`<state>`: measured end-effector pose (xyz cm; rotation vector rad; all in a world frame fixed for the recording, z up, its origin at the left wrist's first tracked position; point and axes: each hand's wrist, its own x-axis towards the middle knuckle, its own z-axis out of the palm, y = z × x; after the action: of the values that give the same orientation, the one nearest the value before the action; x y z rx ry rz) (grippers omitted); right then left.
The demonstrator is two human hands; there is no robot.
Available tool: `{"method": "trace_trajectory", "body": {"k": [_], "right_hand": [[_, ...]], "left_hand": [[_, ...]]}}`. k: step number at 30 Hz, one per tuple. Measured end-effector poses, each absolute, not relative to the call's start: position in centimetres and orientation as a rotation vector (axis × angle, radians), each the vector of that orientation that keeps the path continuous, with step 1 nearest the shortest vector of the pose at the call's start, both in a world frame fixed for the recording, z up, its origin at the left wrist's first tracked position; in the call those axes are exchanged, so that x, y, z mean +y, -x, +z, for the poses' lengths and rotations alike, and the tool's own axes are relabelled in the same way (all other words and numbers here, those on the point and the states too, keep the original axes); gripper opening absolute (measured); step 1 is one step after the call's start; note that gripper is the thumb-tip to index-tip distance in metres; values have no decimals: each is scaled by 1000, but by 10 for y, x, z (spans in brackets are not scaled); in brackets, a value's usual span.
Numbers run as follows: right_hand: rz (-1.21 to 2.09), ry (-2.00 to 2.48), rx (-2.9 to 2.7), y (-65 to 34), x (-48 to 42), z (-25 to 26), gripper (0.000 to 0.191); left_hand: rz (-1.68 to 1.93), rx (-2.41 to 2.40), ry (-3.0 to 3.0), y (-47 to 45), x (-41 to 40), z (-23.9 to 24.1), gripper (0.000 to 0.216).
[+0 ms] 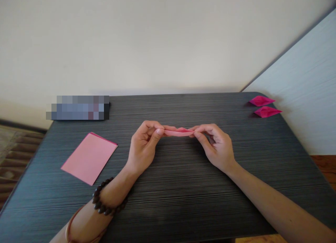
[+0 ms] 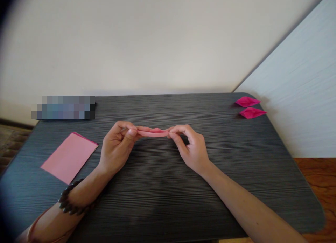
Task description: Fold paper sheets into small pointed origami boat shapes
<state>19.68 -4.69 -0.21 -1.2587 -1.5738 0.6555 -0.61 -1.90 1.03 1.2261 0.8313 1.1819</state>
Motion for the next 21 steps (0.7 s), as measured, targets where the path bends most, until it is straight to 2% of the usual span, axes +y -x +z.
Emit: {"method": "trace_trajectory", "body": {"k": [6, 9, 11, 17, 21], "right_hand": [[515, 1204, -1679, -196, -50, -1, 11], [401, 1168, -1778, -198, -51, 2, 16], [352, 1139, -1831, -198, -52, 3, 18], [321, 1072, -1938, -198, -49, 5, 17], [374, 1068, -1963, -199, -51, 2, 17]], "left_hand": [[1105, 819, -1369, 10, -20, 12, 13], [1024, 726, -1506, 12, -21, 9, 40], [995, 720, -1600, 12, -21, 7, 51], [955, 971, -1777, 14, -21, 5, 23], [980, 949, -1830, 14, -21, 7, 14]]}}
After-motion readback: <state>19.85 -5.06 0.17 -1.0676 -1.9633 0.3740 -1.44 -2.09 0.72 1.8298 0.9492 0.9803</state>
